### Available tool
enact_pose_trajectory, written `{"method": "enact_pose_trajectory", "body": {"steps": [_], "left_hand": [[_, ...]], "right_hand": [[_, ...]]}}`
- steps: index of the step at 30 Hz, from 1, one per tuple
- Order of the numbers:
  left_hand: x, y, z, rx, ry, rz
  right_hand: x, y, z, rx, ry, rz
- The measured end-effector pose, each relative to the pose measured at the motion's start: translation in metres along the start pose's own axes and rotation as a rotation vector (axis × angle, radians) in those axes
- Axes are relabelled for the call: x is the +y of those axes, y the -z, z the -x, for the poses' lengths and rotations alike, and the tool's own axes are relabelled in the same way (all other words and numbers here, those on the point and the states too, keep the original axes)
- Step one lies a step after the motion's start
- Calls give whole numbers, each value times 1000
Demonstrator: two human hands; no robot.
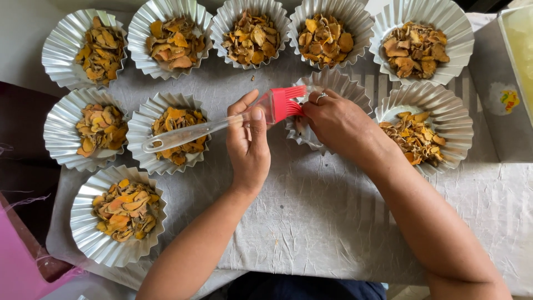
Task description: Filling foil cupcake liners with dried tea leaves and applying a liquid coating using a silicone brush.
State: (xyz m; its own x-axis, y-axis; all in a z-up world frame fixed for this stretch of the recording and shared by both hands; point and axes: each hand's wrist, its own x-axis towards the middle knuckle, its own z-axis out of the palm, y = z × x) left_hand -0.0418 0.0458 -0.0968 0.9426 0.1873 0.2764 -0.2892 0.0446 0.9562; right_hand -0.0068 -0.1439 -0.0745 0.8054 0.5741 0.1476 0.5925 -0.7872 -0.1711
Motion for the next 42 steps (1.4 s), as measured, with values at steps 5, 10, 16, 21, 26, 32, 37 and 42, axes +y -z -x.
{"method": "enact_pose_trajectory", "body": {"steps": [5, 10, 16, 21, 26, 32, 37, 42], "left_hand": [[4, -2, 0, -18, -39, -25], [16, -2, 2, -29, -65, -30], [-1, -11, 25, -140, -232, -3], [18, -8, 13, -161, -301, -22], [28, -9, 13, -189, -381, -124], [27, 5, 7, -266, -278, -104], [36, 2, 0, -293, -281, -293], [45, -6, -2, -293, -297, -342]], "right_hand": [[8, 15, 3, 85, -58, -144], [8, 77, 7, 49, -364, -722], [4, 92, 8, 95, -502, -1224], [12, 93, 9, 92, -495, -1264], [14, 102, 9, 34, -494, -1236], [47, 144, 50, -123, -383, -560], [78, 147, 91, -490, -762, 15], [75, 142, 81, -395, -677, 22]]}}
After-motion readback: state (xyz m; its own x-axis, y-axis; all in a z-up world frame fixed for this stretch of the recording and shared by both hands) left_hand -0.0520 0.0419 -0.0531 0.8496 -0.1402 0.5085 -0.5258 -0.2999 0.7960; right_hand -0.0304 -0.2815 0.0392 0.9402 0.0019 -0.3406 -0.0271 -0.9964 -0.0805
